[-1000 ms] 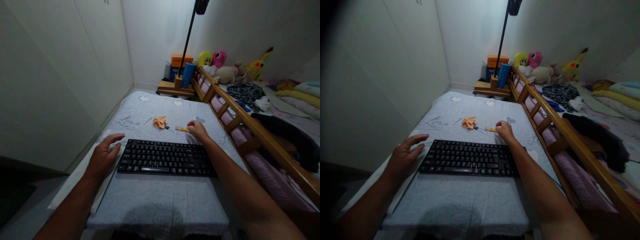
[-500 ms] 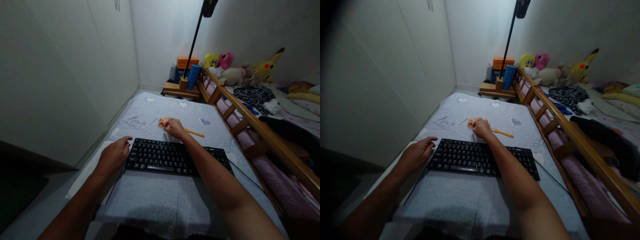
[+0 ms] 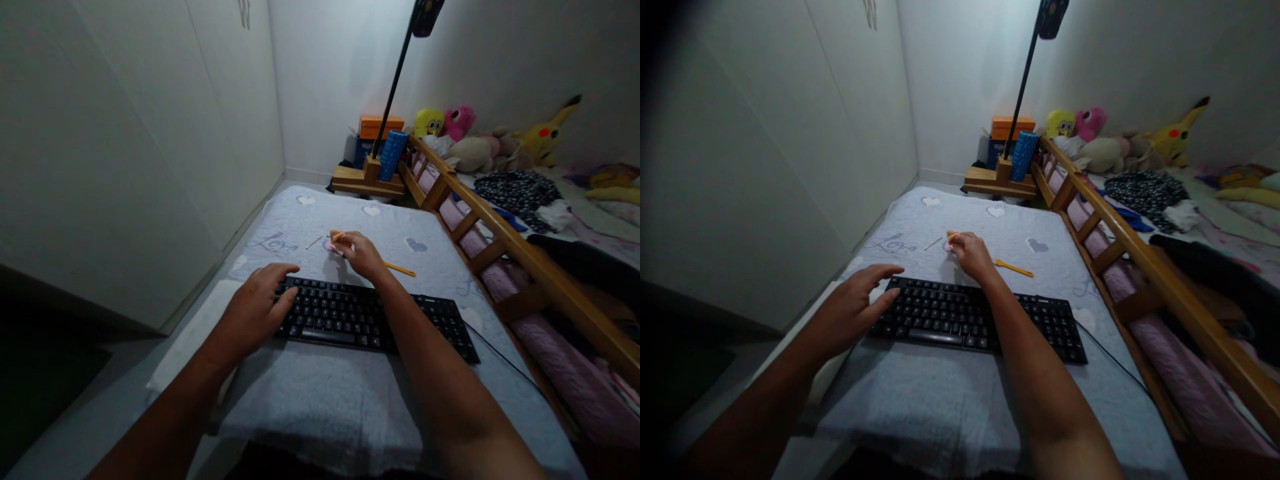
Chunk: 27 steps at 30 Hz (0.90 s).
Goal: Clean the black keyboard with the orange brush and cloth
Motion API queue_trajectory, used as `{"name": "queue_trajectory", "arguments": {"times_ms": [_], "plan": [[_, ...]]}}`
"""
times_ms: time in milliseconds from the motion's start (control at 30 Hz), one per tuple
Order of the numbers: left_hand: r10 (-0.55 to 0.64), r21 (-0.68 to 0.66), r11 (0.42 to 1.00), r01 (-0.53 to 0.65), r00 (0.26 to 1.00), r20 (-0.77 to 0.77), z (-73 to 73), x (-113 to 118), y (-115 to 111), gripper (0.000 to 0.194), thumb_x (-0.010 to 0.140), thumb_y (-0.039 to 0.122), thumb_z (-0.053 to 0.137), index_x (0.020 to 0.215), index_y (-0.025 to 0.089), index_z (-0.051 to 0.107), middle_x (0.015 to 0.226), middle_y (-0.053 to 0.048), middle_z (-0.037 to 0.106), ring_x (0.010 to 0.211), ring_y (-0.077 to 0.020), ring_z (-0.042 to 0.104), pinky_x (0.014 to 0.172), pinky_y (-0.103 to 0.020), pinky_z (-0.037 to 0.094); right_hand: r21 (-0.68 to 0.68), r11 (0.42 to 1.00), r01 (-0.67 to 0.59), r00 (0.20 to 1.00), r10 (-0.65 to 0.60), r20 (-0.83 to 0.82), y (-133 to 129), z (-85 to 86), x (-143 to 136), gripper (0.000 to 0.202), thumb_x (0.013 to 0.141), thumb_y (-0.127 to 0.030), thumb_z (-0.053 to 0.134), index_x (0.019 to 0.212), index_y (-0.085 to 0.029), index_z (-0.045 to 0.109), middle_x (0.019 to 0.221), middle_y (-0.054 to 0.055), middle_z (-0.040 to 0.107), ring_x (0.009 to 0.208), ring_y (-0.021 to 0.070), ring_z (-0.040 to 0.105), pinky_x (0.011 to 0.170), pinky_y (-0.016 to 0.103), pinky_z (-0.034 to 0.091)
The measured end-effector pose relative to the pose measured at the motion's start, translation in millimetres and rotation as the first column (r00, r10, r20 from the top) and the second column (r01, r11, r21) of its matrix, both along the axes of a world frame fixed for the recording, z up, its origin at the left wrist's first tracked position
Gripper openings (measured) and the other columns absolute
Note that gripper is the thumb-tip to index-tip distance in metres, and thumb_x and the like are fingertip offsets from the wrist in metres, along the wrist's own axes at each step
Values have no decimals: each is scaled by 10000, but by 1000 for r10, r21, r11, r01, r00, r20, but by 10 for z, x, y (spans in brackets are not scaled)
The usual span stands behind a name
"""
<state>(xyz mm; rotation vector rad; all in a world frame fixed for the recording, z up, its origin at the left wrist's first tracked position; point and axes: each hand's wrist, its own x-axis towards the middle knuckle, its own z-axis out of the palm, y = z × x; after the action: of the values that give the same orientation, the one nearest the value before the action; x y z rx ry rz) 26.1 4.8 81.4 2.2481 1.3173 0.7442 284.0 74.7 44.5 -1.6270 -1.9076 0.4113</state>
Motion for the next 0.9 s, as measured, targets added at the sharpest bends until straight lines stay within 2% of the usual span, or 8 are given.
{"name": "queue_trajectory", "arguments": {"times_ms": [100,200,300,400,500,600,733,900], "plan": [[-48,-2,999,49,985,166,7,284,21,429,883,324,531,1288,194,583,1364,-118,616,1296,-281,543,1123,-482,407,-35,999,29,912,-41,-409,-321,85,86,145,854,-256,618,924,-187,724,993,64,751,924,207,673,873,372,521],[-66,-56,994,90,941,333,-82,574,37,496,857,279,577,1347,217,527,1431,-123,554,1337,-273,506,1119,-473,412,-105,994,10,723,-80,-686,-702,138,115,154,801,-326,702,881,-196,684,890,24,737,805,174,666,780,333,532],[-98,-83,985,151,885,456,-187,782,17,565,783,219,656,1335,247,540,1445,-115,532,1341,-283,500,1108,-471,419,-130,992,8,527,-115,-842,-1010,162,92,248,746,-382,788,868,-222,643,878,7,734,758,159,669,709,296,538],[-109,-175,951,254,807,580,-251,897,-29,584,721,181,719,1284,262,585,1366,-104,588,1229,-272,584,1042,-442,471,-127,992,18,431,-122,-894,-1162,157,46,320,716,-414,833,895,-242,631,870,1,733,752,163,682,678,280,540],[-67,-288,881,376,701,710,-278,959,-72,449,748,197,717,1188,232,634,1167,-82,682,1045,-225,663,927,-366,523,-118,993,-2,417,-106,-903,-1191,126,-2,338,734,-446,827,920,-249,625,842,-1,729,729,165,680,656,274,535],[3,-339,846,413,630,776,-301,991,-99,271,784,262,717,1044,197,677,1009,-56,716,926,-193,671,840,-306,530,-115,993,3,435,-105,-894,-1188,75,-34,325,782,-484,783,935,-246,623,794,-11,703,679,154,652,612,258,509],[125,-432,814,388,610,783,-347,986,-121,262,793,357,745,978,179,691,905,-34,712,813,-171,651,728,-268,523,-101,994,43,443,-109,-890,-1226,1,-41,357,835,-547,706,1021,-258,612,877,-1,696,744,168,660,660,277,533],[170,-455,827,329,625,762,-364,970,-158,272,813,424,744,945,189,711,873,-17,701,772,-153,634,689,-241,505,-70,997,27,514,-74,-854,-1252,-81,-46,471,747,-406,814,1142,-291,584,1014,7,698,871,195,670,756,302,557]]}}
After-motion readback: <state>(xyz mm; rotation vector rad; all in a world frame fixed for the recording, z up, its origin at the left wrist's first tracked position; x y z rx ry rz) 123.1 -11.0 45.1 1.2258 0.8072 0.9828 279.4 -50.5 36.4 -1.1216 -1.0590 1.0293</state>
